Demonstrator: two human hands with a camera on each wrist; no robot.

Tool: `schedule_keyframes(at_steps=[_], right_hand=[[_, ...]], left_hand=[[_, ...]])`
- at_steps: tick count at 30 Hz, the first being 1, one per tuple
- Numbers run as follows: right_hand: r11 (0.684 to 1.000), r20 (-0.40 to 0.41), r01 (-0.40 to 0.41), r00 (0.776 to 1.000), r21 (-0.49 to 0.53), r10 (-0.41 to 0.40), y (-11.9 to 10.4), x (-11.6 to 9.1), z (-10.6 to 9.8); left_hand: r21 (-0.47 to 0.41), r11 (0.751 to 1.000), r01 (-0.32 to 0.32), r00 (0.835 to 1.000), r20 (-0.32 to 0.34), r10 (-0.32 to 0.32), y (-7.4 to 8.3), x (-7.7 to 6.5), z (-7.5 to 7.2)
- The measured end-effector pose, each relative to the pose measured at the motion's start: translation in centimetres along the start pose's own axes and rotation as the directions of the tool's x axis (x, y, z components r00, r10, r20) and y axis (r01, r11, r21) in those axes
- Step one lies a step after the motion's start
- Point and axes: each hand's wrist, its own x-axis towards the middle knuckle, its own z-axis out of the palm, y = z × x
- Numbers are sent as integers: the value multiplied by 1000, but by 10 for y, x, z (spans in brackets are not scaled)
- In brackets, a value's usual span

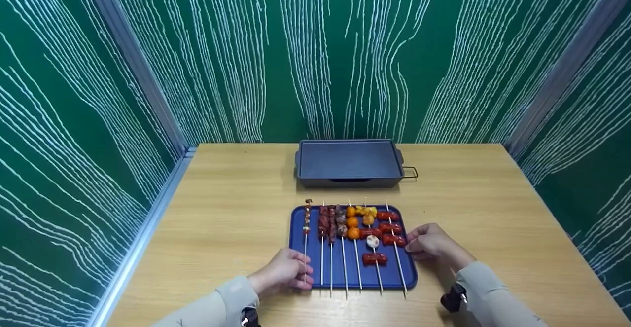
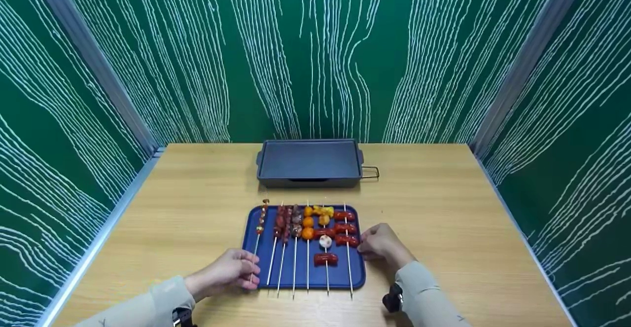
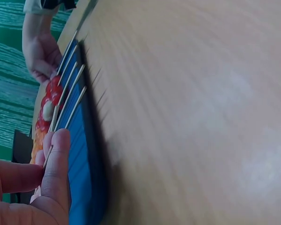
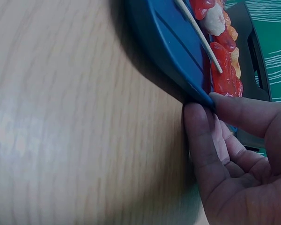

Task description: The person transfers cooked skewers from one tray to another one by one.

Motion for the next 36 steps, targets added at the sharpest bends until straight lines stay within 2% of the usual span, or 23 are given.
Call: schedule_keyframes(at_steps=[10, 19, 21, 25, 31, 36], right_hand=[[1000, 2, 3, 1000, -10, -3, 1, 0, 0], [1000, 13, 4, 1000, 19, -4, 0, -2, 0], [1000, 15, 11, 1000, 23, -12, 0, -1, 0], [999, 15, 17, 1000, 27, -18, 1, -1, 0], [1000, 13, 17, 1000, 23, -18, 2, -2, 1], [1000, 4, 5, 1000, 15, -5, 2, 0, 2]], left_hand=[[-15, 1000, 13, 1000, 13, -12, -10, 0, 7], [-35, 999, 35, 999, 16, -35, -7, -1, 9], [-4, 1000, 29, 1000, 8, -29, -4, -2, 8], [134, 991, -12, 1000, -27, 15, 1, -2, 6], [338, 940, -36, 996, -63, 61, 3, 3, 3], [406, 913, -40, 995, -72, 75, 1, 5, 1]])
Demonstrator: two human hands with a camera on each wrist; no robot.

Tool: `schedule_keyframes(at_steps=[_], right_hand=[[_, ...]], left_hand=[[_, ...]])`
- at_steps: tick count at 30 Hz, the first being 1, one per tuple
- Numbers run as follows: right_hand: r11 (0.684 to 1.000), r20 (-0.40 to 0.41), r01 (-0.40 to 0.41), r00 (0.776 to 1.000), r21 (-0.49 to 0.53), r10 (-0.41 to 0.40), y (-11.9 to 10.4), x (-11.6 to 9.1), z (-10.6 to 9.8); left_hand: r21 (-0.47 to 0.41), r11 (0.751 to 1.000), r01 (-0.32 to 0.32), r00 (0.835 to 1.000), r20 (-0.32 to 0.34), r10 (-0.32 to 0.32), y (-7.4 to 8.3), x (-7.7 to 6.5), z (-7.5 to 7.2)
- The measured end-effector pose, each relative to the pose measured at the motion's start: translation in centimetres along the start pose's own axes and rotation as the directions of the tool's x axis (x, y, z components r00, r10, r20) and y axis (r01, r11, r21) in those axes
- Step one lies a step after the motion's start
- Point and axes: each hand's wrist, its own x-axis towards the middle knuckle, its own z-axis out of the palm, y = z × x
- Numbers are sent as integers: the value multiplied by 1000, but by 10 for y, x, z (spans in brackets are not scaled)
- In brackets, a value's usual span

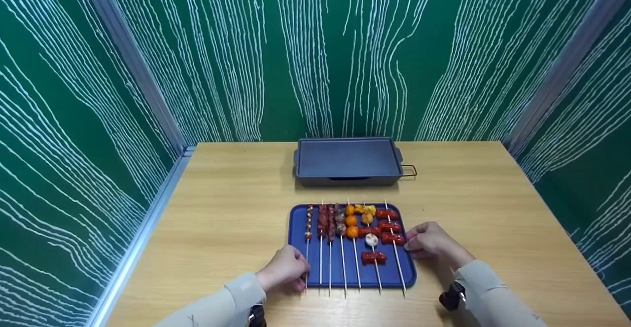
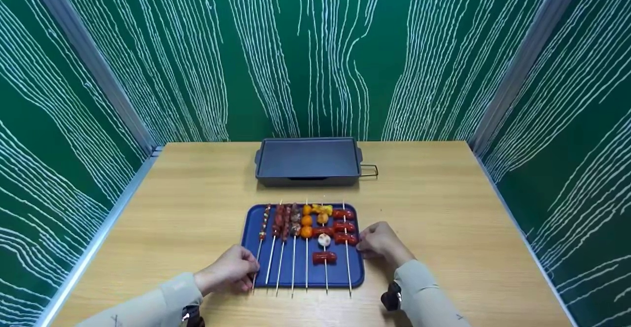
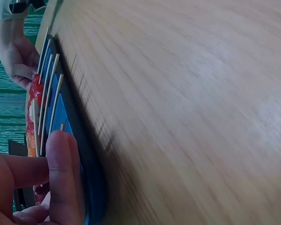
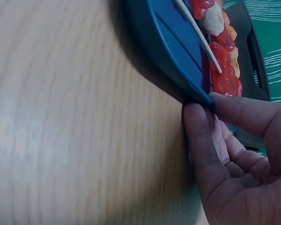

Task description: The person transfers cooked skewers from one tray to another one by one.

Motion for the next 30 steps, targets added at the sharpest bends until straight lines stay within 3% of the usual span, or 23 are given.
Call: schedule_keyframes(at_steps=[11, 16, 21, 27, 30], right_hand=[[1000, -31, 18, 999, 4, -17, 0, 1, 8], [1000, -75, -3, 997, -7, 2, 0, -3, 12], [999, -109, -10, 994, -43, 5, 0, -6, 12], [998, -142, 44, 989, -35, -48, 1, -13, 4], [982, -216, 146, 962, -122, -169, -2, -16, -2]], left_hand=[[84, 995, -47, 998, -31, 50, 2, 2, -7], [117, 993, -34, 999, -24, 37, 4, 5, -10], [160, 986, -44, 995, -83, 58, 8, 14, -20], [272, 952, -142, 965, -175, 194, 11, 34, -40], [328, 930, -169, 942, -224, 251, 12, 42, -52]])
